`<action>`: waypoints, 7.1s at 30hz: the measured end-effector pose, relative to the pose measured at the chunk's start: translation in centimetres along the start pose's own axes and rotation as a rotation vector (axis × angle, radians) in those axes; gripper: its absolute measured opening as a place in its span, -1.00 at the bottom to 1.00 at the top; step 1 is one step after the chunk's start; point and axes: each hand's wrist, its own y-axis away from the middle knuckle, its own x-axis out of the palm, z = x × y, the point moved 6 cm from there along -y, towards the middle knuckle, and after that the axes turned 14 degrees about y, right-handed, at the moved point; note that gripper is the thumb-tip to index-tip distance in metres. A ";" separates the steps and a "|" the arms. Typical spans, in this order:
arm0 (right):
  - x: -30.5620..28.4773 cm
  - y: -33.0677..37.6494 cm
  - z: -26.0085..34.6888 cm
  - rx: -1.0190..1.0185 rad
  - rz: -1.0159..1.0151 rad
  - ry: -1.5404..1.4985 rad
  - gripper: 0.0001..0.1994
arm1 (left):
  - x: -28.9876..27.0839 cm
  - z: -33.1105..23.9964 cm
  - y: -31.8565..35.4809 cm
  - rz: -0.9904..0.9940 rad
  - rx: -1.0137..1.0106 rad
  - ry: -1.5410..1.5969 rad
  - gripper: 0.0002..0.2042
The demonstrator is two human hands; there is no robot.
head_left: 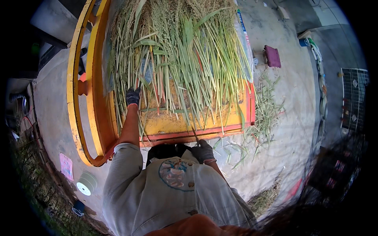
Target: The person uses shears to cut long green plant stalks into shorter segments on the bed of a yellow utility vehicle. The person repeatedly gathers stalks, cuts them, and drops the pieces back onto the pile.
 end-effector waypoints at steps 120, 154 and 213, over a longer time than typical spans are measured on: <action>-74.2 -94.1 38.2 -1.040 -0.352 0.959 -0.44 | 54.8 -37.4 3.0 -0.881 -0.866 -0.285 -0.21; -58.9 -76.0 23.6 -1.678 0.657 1.673 -0.56 | 62.6 -49.6 0.5 -0.768 -0.176 -0.577 -0.65; -38.5 -50.8 32.7 -2.105 0.207 1.672 -0.45 | 58.3 -34.9 6.0 -0.784 -0.387 0.132 -0.40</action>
